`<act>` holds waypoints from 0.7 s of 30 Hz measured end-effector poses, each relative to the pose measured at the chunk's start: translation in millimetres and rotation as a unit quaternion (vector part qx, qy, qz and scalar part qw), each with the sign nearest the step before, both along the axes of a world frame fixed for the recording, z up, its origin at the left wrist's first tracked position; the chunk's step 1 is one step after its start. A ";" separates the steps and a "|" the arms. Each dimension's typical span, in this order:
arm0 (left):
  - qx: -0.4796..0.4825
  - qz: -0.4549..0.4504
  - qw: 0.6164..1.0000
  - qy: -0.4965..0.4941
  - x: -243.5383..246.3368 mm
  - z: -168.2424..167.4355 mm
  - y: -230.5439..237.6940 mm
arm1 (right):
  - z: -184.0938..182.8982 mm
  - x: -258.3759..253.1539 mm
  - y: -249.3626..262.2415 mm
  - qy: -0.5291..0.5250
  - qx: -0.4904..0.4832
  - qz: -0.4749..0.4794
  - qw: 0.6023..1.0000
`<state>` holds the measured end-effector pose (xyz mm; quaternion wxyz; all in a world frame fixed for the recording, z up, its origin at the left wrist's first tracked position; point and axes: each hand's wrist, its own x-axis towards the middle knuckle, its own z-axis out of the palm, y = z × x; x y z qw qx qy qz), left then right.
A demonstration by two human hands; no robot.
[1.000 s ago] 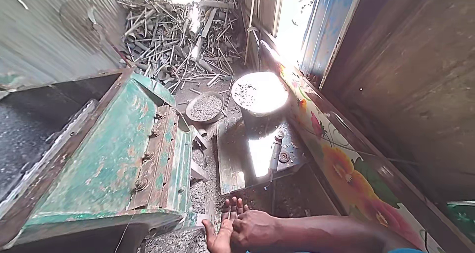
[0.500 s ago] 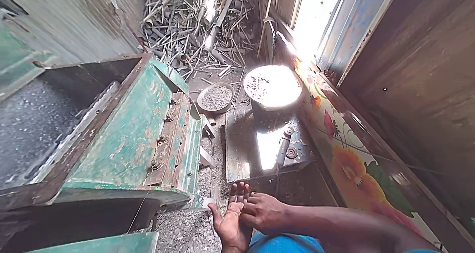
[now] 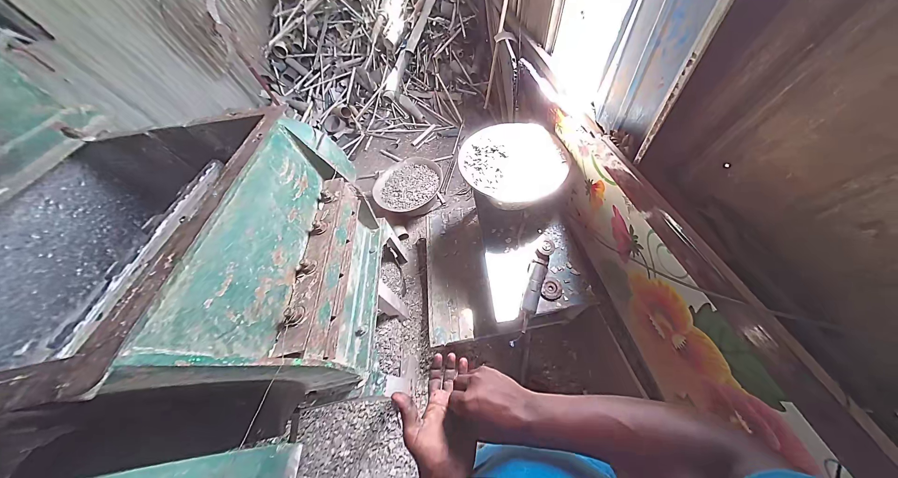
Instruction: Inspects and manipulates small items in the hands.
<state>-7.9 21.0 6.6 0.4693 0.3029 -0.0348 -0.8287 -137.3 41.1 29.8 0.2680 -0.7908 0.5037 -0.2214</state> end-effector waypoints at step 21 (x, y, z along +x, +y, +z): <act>-0.267 -0.311 0.909 -0.079 25.0 -62.4 -44.4 | -16.0 -55.0 1.5 -0.538 0.310 -0.136 0.772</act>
